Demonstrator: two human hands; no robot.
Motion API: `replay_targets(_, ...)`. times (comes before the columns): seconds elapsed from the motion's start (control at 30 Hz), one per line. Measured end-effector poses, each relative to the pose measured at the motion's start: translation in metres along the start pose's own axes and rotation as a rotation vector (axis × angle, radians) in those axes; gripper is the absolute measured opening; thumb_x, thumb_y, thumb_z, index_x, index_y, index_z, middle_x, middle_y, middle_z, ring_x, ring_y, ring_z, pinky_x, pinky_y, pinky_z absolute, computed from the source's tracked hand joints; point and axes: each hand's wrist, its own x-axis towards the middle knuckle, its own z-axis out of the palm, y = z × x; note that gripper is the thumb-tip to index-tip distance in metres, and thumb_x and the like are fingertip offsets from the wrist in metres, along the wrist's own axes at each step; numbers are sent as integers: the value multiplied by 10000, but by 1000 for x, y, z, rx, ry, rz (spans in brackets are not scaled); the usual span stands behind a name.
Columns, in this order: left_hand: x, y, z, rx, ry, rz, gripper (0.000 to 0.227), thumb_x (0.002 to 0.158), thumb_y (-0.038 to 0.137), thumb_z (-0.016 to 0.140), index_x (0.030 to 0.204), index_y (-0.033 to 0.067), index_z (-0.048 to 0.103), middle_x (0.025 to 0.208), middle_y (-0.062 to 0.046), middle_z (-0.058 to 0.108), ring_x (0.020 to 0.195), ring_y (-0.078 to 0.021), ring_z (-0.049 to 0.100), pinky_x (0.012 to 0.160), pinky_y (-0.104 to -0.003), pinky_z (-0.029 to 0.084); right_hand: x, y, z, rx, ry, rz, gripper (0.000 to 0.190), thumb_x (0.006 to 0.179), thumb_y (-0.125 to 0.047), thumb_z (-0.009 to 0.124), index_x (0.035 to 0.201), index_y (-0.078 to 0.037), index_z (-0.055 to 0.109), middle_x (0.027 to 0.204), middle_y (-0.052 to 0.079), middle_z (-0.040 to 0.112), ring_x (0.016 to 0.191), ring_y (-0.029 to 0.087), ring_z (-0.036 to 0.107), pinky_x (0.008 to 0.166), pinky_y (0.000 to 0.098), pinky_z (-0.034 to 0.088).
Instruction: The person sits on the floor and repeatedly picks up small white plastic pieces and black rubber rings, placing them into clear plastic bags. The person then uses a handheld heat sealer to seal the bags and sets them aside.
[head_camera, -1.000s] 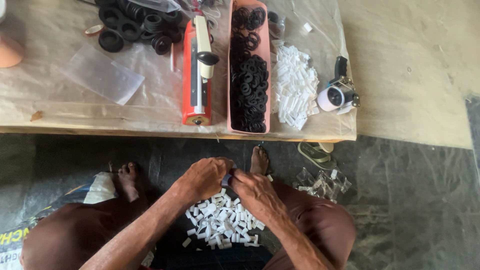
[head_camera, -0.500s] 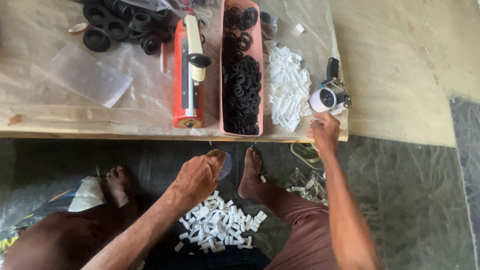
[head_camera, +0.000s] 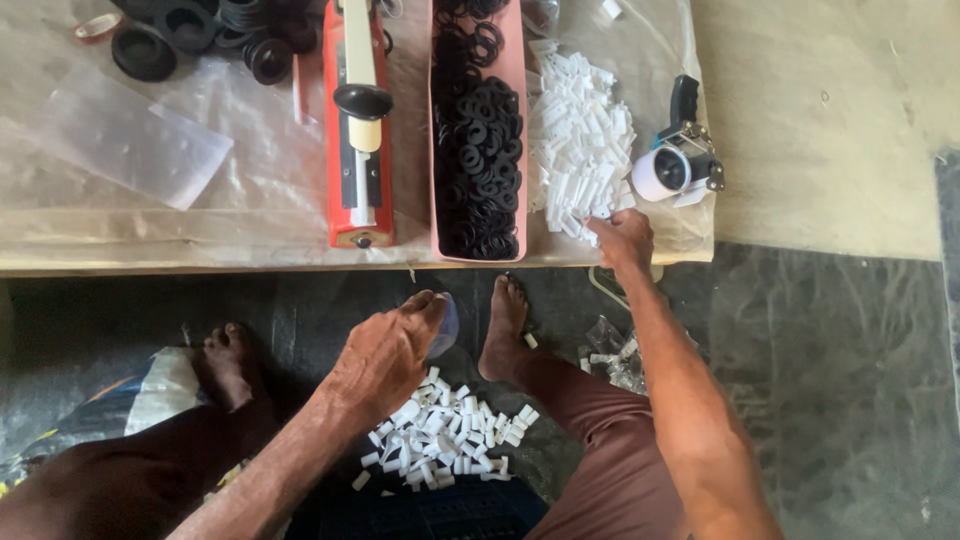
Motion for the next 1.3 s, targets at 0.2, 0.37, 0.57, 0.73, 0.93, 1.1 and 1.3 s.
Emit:
replay_targets(0.2, -2, 9, -7, -6, -39, -55, 476, 801, -74, 556, 1271, -6, 556, 1307, -215, 646, 923, -405, 725, 781, -448, 610, 14, 23, 16, 44, 27, -23, 295, 711, -165, 855, 781, 18, 634, 702, 117, 670, 520, 194, 652, 414, 342, 532)
replay_targets(0.37, -5, 5, -7, -10, -62, -90, 439, 809, -59, 561, 1243, 3, 559, 1305, -208, 643, 917, -405, 726, 773, -453, 610, 36, 60, 6, 350, -72, 136, 164, 807, -82, 754, 823, 13, 621, 695, 100, 607, 503, 172, 546, 368, 317, 353)
replay_targets(0.57, -10, 3, -1, -8, 68, 28, 490, 786, -57, 553, 1274, -15, 572, 1293, -252, 632, 929, -417, 712, 775, -472, 593, 15, 44, -51, 944, -460, 372, 151, 882, -183, 642, 932, -44, 617, 702, 93, 615, 540, 183, 567, 407, 284, 385)
replay_targets(0.73, -9, 6, -4, 6, -68, -91, 428, 860, -35, 506, 1281, 15, 564, 1283, -186, 663, 955, -378, 721, 804, -443, 601, -67, -21, -70, 985, -517, 85, 118, 938, -191, 629, 1032, -120, 638, 844, 107, 679, 604, 177, 617, 442, 248, 419)
replay_targets(0.93, -22, -4, 7, -12, 228, 149, 477, 771, -54, 562, 1245, -10, 592, 1226, -236, 673, 917, -414, 714, 738, -468, 592, -212, -78, -33, 983, -798, 7, 252, 914, -120, 663, 1127, 13, 659, 1084, 220, 743, 665, 177, 684, 473, 230, 497)
replay_targets(1.1, -39, 1, 6, 16, 80, 73, 466, 776, -54, 576, 1241, -44, 568, 1187, -240, 661, 844, -420, 708, 680, -480, 586, -289, -99, 10, 920, -978, 128, 267, 855, -68, 626, 1100, 36, 647, 1018, 200, 711, 845, 255, 768, 495, 253, 553)
replay_targets(1.3, -46, 8, 2, 33, 64, 56, 324, 819, -25, 640, 1139, -65, 601, 1092, -246, 651, 860, -411, 713, 677, -463, 594, -302, -108, 25, 755, -859, 28, 238, 878, -39, 599, 1095, 51, 632, 957, 76, 631, 847, 151, 650, 518, 297, 586)
